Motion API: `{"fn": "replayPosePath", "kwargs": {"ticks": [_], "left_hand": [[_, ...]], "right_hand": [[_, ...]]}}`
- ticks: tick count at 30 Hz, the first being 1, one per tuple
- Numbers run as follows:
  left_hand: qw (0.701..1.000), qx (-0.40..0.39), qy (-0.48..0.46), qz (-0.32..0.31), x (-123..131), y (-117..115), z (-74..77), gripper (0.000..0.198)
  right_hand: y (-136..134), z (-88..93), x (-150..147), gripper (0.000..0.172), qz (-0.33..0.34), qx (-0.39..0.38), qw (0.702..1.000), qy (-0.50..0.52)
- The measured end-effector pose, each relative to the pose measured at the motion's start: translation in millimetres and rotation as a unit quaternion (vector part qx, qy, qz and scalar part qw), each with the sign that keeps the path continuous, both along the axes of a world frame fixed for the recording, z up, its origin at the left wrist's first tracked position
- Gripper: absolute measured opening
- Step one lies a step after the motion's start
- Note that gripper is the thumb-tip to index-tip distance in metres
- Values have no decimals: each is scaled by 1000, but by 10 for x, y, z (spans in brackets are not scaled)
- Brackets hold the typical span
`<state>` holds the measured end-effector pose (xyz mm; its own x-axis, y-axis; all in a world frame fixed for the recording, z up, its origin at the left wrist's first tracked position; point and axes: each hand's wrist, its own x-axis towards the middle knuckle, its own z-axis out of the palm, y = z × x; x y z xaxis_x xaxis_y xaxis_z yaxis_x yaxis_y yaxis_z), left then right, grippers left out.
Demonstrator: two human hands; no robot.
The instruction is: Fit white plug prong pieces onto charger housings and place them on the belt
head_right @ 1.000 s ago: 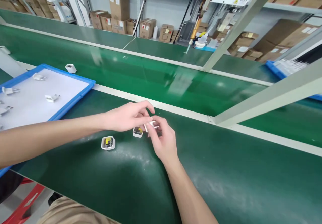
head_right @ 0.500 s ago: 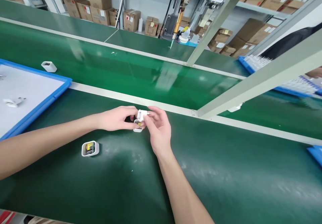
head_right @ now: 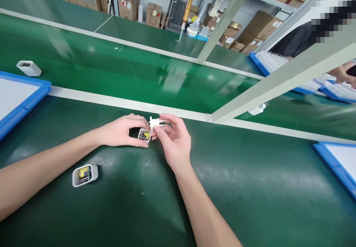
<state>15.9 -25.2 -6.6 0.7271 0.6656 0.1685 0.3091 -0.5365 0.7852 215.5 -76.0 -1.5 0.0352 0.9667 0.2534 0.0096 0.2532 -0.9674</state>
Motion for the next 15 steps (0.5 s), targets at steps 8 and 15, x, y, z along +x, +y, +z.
{"fn": "replayPosePath", "kwargs": {"ticks": [8, 15], "left_hand": [[997, -33, 42, 59, 39, -11, 7, 29], [999, -32, 8, 41, 70, 12, -32, 28]], "right_hand": [[-22, 97, 96, 19, 70, 113, 934, -332], [-15, 41, 54, 10, 58, 86, 939, -329]]}}
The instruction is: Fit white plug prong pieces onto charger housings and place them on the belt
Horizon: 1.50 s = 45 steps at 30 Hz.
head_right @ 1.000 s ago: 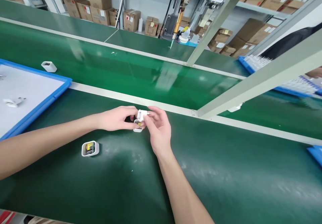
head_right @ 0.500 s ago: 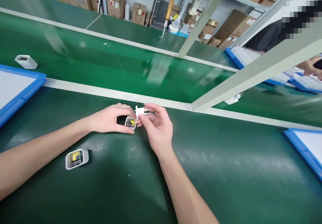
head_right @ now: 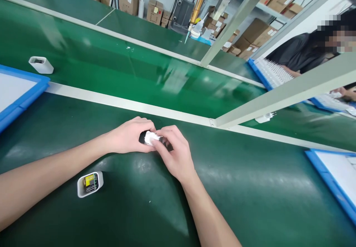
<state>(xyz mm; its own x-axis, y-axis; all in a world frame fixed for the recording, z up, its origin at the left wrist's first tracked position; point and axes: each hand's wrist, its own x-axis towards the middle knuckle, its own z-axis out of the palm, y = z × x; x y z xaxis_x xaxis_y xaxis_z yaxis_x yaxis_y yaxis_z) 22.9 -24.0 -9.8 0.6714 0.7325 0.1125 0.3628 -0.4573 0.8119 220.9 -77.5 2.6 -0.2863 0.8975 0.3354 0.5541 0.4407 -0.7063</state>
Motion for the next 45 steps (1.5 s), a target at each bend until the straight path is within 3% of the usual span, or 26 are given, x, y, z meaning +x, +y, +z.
{"fn": "replayPosePath", "kwargs": {"ticks": [13, 36, 45], "left_hand": [[1000, 25, -16, -3, 13, 19, -60, 29], [1000, 13, -13, 1, 31, 20, -21, 29], [1000, 24, -2, -1, 36, 39, -34, 32]], "right_hand": [[-23, 128, 38, 10, 32, 101, 979, -176], [16, 246, -63, 11, 45, 1, 979, -200], [-30, 258, -131, 21, 25, 89, 948, -305]]}}
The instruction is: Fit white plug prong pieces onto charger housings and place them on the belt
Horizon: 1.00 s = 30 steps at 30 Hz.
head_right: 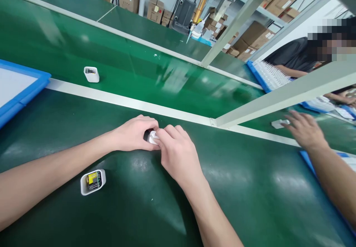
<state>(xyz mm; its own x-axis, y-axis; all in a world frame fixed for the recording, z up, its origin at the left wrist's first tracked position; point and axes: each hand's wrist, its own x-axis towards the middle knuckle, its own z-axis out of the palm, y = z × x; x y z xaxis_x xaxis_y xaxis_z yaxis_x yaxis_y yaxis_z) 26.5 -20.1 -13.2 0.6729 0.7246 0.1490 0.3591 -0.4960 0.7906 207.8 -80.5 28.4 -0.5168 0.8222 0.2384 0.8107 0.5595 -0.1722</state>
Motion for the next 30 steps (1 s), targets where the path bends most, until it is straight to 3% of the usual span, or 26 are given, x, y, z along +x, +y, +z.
{"fn": "replayPosePath", "kwargs": {"ticks": [5, 8, 9, 11, 13, 15, 17, 20, 23, 26, 28, 30], "left_hand": [[1000, 6, -8, -1, 3, 1, -25, 31], [1000, -12, -16, 2, -35, -1, -3, 31], [999, -26, -20, 5, -54, -2, 15, 33], [996, -75, -36, 7, -93, 1, 57, 38], [987, -143, -68, 5, -118, 9, 90, 38], [971, -204, -122, 9, -120, 23, 95, 34], [951, -248, -184, 17, -101, 39, 68, 37], [924, -289, -248, 9, -68, 53, 7, 50], [926, -282, -251, 6, -52, 57, -32, 53], [935, -235, -263, 43, -39, 86, -56, 48], [930, -216, -289, 70, -26, 125, -75, 45], [923, -214, -309, 85, -13, 166, -94, 43]], "right_hand": [[-16, -8, -7, 21, -17, 7, 1000, 3], [21, -69, 69, 13, -32, -89, 991, 98], [42, -107, 107, 10, -37, -132, 978, 157], [90, -202, 184, 21, -52, -195, 935, 292], [132, -296, 239, 29, -73, -200, 887, 411], [152, -358, 254, 31, -78, -177, 862, 470], [140, -376, 227, 39, -56, -153, 873, 460], [81, -357, 142, 56, -6, -117, 932, 343], [75, -370, 91, 43, 1, -69, 962, 264], [290, -451, 156, 41, -61, -44, 946, 314], [588, -512, 253, 46, -129, -30, 923, 362], [949, -552, 361, 51, -180, -2, 921, 346]]}}
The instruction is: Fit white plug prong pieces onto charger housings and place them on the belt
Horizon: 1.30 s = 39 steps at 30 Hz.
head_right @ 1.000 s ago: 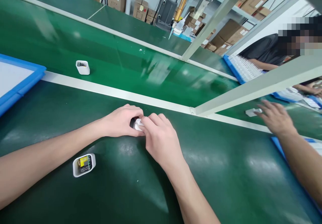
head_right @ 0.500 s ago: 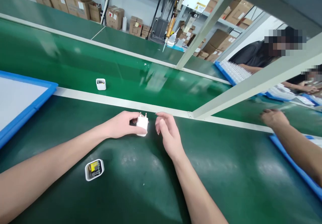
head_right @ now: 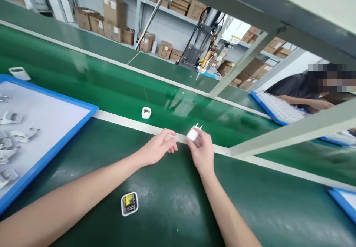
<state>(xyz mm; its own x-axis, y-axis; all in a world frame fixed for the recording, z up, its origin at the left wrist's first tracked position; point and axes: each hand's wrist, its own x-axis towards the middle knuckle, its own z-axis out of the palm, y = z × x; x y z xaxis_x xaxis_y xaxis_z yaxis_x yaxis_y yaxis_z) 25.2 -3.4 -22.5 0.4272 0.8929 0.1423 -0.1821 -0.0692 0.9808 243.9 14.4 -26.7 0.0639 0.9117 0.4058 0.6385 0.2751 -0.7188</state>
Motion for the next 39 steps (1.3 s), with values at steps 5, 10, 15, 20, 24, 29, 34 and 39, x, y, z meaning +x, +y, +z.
{"fn": "replayPosePath", "kwargs": {"ticks": [5, 10, 15, 20, 24, 29, 34, 39], "left_hand": [[1000, -10, -17, -1, 12, 45, -7, 38], [1000, -1, -9, -4, 22, 57, 0, 40], [998, 36, 40, 22, 16, 76, 45, 40], [986, 46, 97, 126, -74, 64, 129, 40], [968, 38, 122, 214, -134, 51, 156, 42], [948, 24, 129, 290, -161, 57, 164, 42], [945, 20, 145, 292, -165, 96, 158, 49], [965, 46, 170, 197, -142, 121, 152, 48]], "right_hand": [[552, -17, 160, 58, -32, 16, 988, -148], [350, 66, 82, 45, -69, 100, 966, -230], [281, 143, -362, 35, -37, 233, 936, -262], [571, 27, -1032, 44, 89, 84, 968, -218], [669, 42, -1240, 27, 110, 66, 970, -207], [158, 105, -1031, 34, 125, 78, 975, -167], [-738, 142, -640, 44, 209, 90, 954, -197], [-1137, 226, -510, 54, 271, 97, 935, -208]]}}
